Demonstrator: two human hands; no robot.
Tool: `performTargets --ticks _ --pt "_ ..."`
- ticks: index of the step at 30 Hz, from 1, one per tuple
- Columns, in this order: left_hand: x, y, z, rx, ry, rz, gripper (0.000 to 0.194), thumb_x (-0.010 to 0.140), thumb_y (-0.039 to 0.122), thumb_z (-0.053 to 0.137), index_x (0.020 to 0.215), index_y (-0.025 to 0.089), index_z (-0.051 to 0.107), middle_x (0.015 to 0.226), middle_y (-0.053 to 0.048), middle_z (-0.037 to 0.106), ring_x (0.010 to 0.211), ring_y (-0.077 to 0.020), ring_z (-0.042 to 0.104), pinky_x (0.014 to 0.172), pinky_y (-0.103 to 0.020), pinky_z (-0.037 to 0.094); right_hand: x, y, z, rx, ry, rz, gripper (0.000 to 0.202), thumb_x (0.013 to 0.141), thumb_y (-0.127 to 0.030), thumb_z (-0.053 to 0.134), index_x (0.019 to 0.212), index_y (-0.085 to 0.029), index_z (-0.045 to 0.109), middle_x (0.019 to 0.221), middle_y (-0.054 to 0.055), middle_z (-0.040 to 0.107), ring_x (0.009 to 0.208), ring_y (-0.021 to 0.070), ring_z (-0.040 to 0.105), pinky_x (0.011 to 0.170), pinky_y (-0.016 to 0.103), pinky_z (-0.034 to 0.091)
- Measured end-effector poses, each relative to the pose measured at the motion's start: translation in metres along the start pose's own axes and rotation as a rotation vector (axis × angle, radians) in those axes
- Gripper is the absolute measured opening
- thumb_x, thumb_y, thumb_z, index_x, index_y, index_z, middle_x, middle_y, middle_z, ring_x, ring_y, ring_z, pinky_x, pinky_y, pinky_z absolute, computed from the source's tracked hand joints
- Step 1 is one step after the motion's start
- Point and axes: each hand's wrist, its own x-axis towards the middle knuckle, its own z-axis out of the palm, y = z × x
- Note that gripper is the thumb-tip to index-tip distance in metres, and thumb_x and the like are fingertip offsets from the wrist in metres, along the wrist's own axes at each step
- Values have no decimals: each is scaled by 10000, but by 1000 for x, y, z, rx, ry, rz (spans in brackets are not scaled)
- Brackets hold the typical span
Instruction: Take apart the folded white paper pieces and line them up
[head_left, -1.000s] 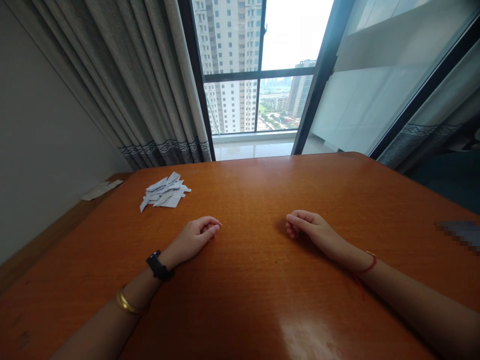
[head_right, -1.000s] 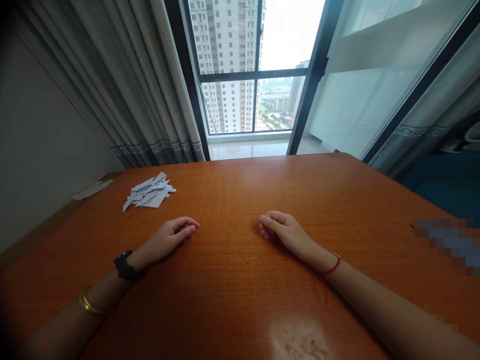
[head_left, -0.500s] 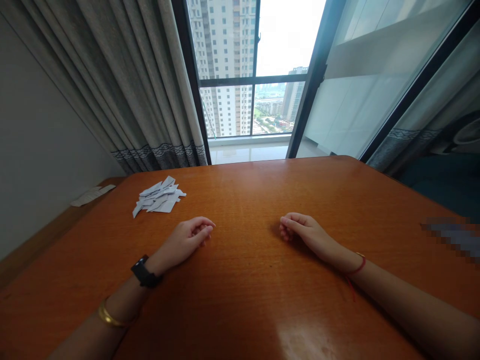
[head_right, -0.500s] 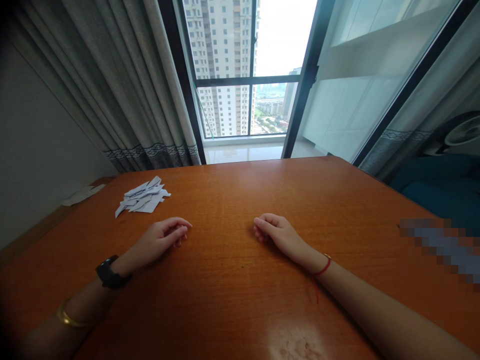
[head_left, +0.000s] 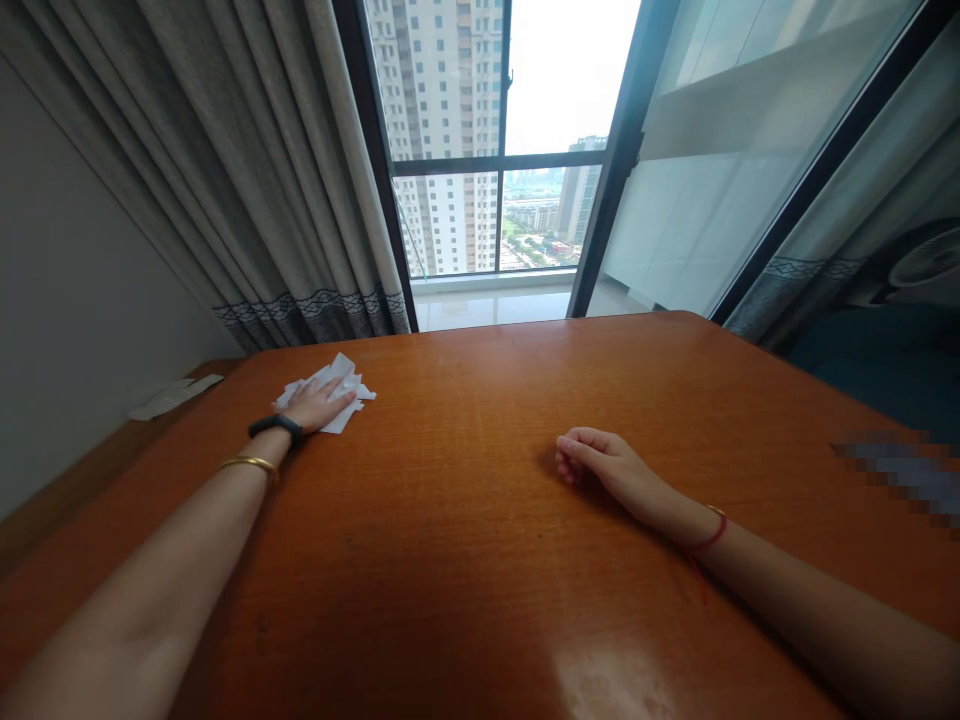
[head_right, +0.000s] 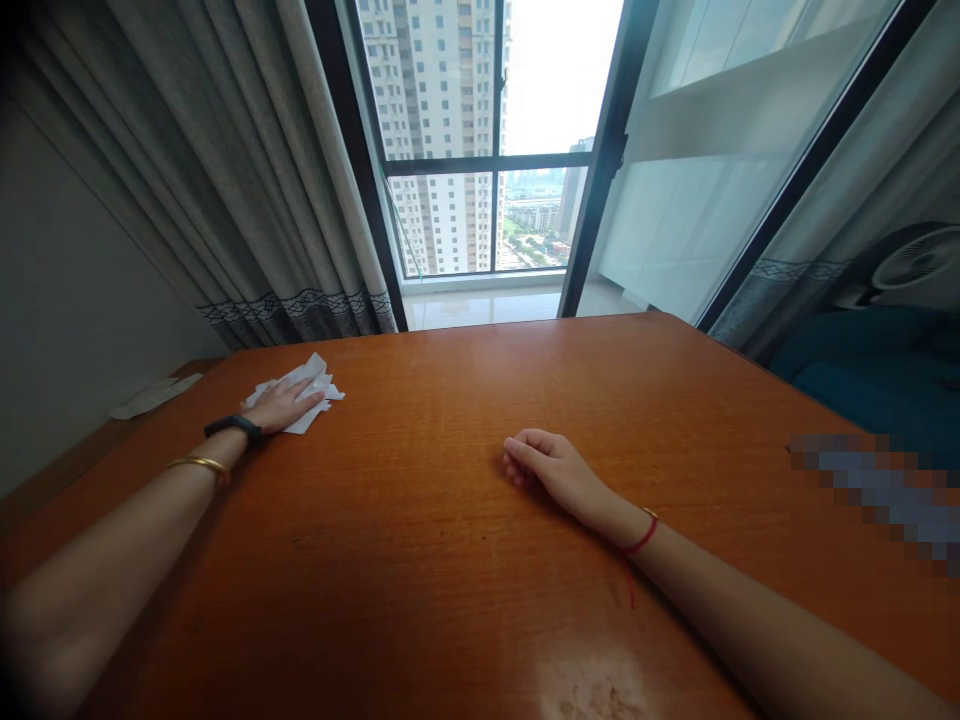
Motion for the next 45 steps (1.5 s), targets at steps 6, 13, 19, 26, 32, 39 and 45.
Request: performTargets --ticks 6,13,19,26,32,39,45 --pt "-46 79 32 63 -144 146 669 856 711 294 1427 369 363 1543 -91 274 1412 -358 215 1070 -660 133 4 -2 5 -166 15 -10 365 855 -481 535 664 -170 551 640 4 567 573 121 481 566 260 376" --pt "-85 181 43 -71 -251 370 691 915 644 208 1510 310 94 1579 -100 142 1448 -285 109 1116 -587 96 16 -19 53 -961 -63 -456 264 849 -373 563 1024 -190 634 1093 97 625 1020 247 531 916 394 396" --pt "-28 113 7 46 40 52 647 892 629 331 1462 326 293 1596 -61 42 1449 -331 20 1107 -611 50 23 -15 70 -1213 -207 -442 640 838 -535 545 1416 -308 392 1484 82 366 1346 352 264 1085 557 161" --pt "-16 19 -7 90 -165 -331 821 891 681 204 1478 109 257 1547 -216 171 1395 -470 108 1016 -725 89 35 -8 62 -1248 -254 -435 755 808 -658 511 1464 -354 295 1561 67 224 1408 419 98 1092 621 30" --pt "-29 100 33 54 -249 -56 777 894 669 74 1494 203 241 1572 -138 79 1441 -351 -13 1055 -698 -6 62 -2 55 -1249 -273 -361 843 768 -764 449 1473 -330 292 1544 103 266 1398 443 143 1070 668 44" --pt "-71 170 34 -15 -354 181 783 889 685 98 1505 209 181 1567 -130 83 1442 -338 36 1056 -699 57 58 -4 26 -1287 -193 -384 534 879 -495 517 1379 -312 474 1445 61 455 1317 342 388 1069 530 268" --pt "-106 190 31 -22 -290 375 997 761 773 416 1518 235 53 1575 -125 -43 1438 -357 -55 1080 -664 -7 54 -15 26 -1136 -117 -455 315 947 -373 456 1139 -248 673 1190 45 670 1080 231 612 942 347 446"
